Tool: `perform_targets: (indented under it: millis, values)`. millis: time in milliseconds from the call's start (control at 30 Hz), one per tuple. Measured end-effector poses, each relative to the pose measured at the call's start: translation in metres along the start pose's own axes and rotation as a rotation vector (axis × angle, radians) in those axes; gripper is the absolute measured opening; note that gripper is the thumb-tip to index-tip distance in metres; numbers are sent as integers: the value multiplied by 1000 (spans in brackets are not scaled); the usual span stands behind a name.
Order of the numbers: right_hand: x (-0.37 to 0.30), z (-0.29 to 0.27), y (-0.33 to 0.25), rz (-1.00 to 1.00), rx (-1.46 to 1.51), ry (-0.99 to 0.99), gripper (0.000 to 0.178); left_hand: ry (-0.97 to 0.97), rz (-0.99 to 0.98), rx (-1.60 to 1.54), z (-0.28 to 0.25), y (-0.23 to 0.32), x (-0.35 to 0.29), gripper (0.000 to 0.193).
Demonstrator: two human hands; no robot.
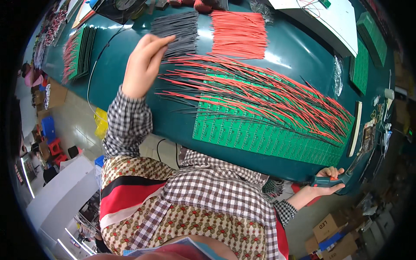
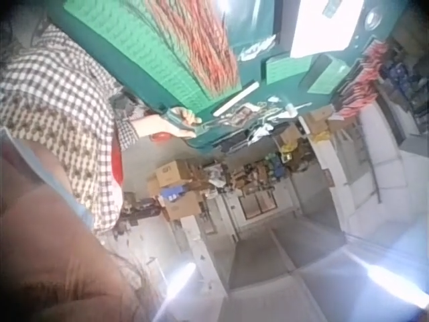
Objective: Soldering red and black wires onto a green printed circuit board using a soldering gun at a workbench.
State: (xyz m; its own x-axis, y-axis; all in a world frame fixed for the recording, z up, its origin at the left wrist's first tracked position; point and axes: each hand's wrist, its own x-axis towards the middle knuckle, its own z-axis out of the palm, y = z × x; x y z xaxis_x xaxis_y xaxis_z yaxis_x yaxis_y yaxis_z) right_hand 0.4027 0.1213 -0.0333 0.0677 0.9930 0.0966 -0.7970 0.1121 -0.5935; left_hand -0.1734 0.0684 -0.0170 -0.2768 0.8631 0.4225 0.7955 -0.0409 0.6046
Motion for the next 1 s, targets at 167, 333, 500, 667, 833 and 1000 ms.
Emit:
perform_targets:
  millis: [167,333,500,667,833,1000]
  values:
    - [7,-14,-10,-4,-22,22,55,-47,147,180,32,-19,32,25]
    - [12,-36,-20,-10,-2,35,57,-35,293,137,40,33,32,26]
    - [15,-41,-29,-32,-1,43,55,-289,400,-124,56,83,61,26]
    - [20,-41,-23,-42,-15,43,56,-329,472,23,115,63,99,29]
    - [20,-47,-23,-27,5,29,56,-371,482,67,149,47,115,30]
    - [20,-57,-29,2,124,170,64,-326,494,136,147,65,103,26]
